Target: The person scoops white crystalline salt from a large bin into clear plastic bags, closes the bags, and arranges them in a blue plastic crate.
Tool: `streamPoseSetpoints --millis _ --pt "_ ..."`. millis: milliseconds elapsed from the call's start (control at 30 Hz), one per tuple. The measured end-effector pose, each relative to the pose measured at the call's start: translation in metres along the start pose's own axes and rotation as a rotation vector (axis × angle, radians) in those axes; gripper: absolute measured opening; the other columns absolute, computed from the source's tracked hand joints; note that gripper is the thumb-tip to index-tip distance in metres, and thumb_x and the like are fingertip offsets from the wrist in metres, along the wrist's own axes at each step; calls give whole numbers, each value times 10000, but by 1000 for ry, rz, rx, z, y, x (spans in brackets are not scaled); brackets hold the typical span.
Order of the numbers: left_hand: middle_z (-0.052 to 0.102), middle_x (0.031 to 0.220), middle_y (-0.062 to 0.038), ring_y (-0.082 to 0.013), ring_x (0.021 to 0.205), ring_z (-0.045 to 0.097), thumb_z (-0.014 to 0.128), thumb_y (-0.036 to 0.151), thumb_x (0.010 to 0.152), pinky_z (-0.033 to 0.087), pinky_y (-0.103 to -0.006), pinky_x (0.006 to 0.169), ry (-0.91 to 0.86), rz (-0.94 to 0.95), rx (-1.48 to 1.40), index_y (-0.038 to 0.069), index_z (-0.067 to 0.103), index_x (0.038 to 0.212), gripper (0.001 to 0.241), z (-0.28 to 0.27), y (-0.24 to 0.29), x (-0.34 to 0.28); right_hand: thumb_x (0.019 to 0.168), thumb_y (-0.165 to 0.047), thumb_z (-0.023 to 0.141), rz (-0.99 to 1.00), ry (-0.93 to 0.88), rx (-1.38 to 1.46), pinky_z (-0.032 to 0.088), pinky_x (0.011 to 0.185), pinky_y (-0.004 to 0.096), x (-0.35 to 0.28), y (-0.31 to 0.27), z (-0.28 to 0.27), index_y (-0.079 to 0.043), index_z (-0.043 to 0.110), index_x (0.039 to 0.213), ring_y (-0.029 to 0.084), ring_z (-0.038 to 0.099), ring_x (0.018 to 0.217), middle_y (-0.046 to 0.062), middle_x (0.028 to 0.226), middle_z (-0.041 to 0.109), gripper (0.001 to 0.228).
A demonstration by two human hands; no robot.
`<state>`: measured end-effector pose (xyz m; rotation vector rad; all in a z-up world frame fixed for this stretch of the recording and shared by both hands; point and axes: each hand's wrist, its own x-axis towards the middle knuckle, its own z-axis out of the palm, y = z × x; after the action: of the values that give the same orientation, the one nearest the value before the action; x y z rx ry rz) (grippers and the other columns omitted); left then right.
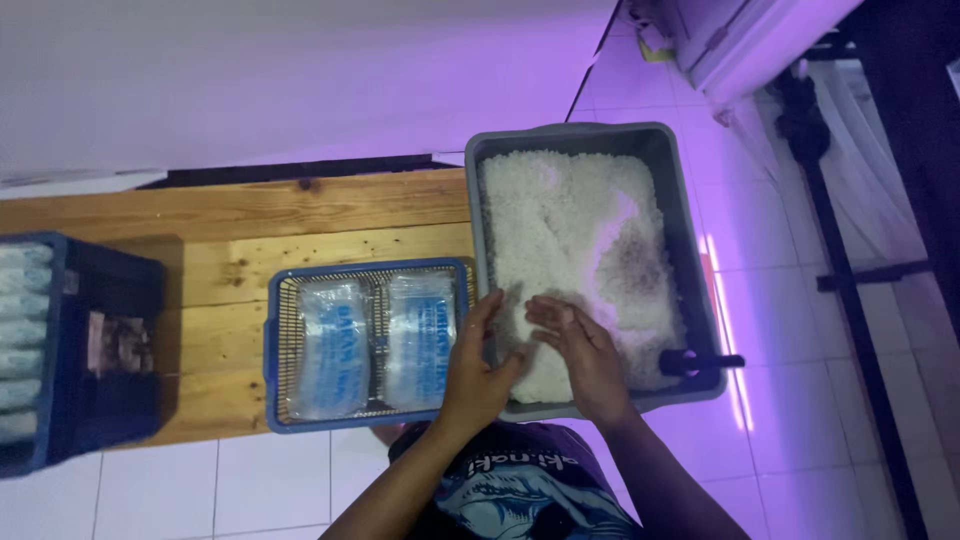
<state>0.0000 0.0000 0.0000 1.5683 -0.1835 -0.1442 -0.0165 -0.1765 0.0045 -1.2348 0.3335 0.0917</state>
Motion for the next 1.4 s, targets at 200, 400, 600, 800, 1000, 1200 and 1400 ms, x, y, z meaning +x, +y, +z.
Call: streamPoseSetpoints --millis 200,400,600,800,1000,1200,1400 --pt "351 1676 -414 -662 1557 343 822 46 797 362 -714 1239 -174 89 404 -96 287 1690 1050 45 34 20 1121 -607 382 -557 -241 -492 358 1255 629 -9 -61 -18 7 530 1614 473 395 1599 266 1666 523 802" --pt "302 1746 -383 -579 1615 290 774 73 923 275 -725 1246 -475 38 816 -90 283 1712 943 61 58 33 971 -925 237 -876 -494 -717 18 1346 661 1 -34 -23 -14 434 1691 503 167 1682 249 1813 288 1178" --pt "145 1825 -323 -562 1664 172 694 71 918 197 -776 1243 -482 -76 554 -14 97 1772 1045 52 68 45 1194 -505 247 -479 -168 -912 16 1265 809 10 -37 -62 -9 390 1710 619 156 1611 292 1799 269 730" --pt "243 1776 -345 -586 1604 308 912 239 808 301 -793 1173 -279 20 776 -6 151 1766 1248 61 81 52 951 -905 295 -695 -327 -788 90 1347 696 -31 -62 -46 -52 329 1729 528 206 1654 234 1811 285 1155" --pt "164 1822 -312 -511 1665 237 938 127 773 278 -807 1193 -204 59 814 32 97 1783 1318 69 103 55 989 -841 279 -844 -329 -1079 187 1329 696 10 -16 -107 -107 531 1649 440 491 1547 174 1650 580 1018" --pt "136 1829 -308 -527 1655 254 951 243 803 241 -823 1187 -105 84 766 63 92 1793 1323 87 95 45 1057 -551 615 -748 -140 -999 346 1280 665 -28 -68 -96 -96 617 1578 480 526 1512 173 1567 639 692" --pt "69 1836 -322 -526 1684 159 974 145 705 257 -868 1145 -128 208 1091 70 221 1780 1315 95 90 39 1004 -804 449 -882 -362 -1138 304 1287 710 -7 -36 -100 -102 717 1353 398 574 1492 128 1455 696 828"
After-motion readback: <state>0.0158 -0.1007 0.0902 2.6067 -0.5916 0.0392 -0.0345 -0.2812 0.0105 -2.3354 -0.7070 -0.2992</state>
